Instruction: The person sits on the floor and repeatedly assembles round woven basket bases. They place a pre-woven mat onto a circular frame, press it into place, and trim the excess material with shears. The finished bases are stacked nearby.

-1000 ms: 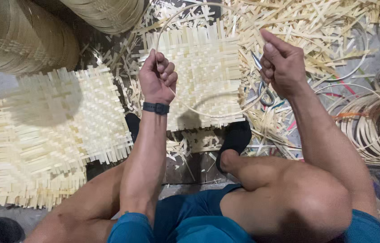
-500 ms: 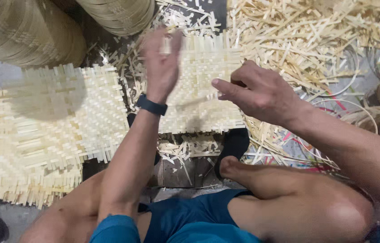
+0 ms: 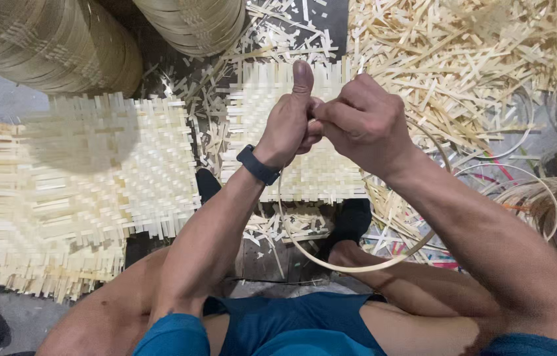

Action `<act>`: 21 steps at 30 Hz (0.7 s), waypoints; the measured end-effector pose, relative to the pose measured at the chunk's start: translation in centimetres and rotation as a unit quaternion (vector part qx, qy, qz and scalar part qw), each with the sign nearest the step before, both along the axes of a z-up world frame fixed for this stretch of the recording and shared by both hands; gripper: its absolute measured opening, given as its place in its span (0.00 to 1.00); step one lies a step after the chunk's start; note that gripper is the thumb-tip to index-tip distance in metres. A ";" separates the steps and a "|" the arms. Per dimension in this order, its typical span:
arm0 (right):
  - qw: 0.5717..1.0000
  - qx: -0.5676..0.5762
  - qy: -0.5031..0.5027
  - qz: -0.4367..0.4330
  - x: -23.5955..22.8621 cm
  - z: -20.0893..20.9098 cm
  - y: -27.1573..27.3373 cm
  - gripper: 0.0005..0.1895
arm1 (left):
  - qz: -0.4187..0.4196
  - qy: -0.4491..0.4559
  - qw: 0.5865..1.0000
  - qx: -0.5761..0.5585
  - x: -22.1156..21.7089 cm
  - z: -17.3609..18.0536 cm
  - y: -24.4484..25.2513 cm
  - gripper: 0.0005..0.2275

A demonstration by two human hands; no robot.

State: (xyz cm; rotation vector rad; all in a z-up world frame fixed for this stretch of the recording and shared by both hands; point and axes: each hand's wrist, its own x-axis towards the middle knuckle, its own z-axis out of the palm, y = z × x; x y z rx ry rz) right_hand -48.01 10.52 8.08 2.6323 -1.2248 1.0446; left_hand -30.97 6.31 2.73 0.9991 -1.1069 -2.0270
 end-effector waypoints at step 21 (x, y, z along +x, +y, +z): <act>0.927 0.143 0.262 -0.227 -3.9 -1.6 -0.3 0.30 | 0.073 0.045 0.991 0.101 2.0 -2.2 0.4 0.16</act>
